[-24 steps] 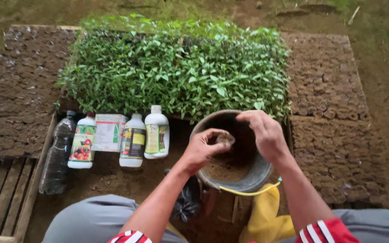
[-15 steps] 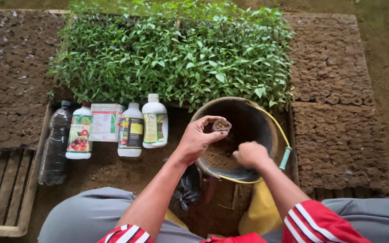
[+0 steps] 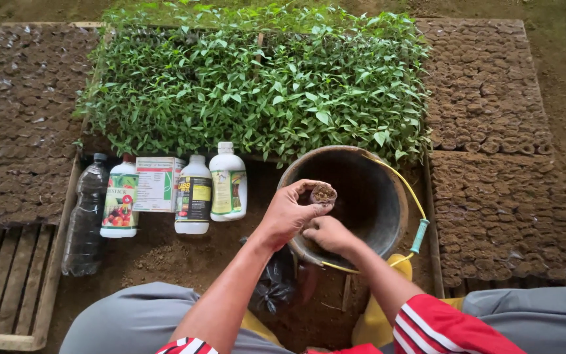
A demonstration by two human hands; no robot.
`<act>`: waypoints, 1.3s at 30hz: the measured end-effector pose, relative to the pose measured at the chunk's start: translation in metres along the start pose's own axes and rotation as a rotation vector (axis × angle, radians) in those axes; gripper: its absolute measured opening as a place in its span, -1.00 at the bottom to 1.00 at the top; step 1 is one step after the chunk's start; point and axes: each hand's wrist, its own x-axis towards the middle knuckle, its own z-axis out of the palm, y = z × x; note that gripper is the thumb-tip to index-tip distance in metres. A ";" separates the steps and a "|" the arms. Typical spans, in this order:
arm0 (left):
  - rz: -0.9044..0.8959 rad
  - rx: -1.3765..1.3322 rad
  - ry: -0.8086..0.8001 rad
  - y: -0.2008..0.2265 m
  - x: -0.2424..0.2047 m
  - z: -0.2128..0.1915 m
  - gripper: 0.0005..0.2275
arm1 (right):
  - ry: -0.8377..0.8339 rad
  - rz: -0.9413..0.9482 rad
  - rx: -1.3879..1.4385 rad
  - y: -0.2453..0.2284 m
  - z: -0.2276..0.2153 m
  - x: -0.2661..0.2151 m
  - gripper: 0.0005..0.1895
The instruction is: Filling small plastic bags with soil and arranging them in a tray for planting seedlings.
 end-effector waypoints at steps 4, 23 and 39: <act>-0.022 0.010 -0.007 -0.001 0.003 0.000 -0.64 | 0.138 0.222 0.591 -0.025 -0.036 -0.024 -0.77; -0.055 0.203 -0.084 -0.017 0.000 0.013 -0.66 | 0.340 -0.325 1.376 -0.134 -0.140 -0.105 -0.44; -0.052 0.190 -0.118 -0.028 0.003 0.007 -0.68 | 0.386 -0.458 1.334 -0.138 -0.124 -0.100 -0.44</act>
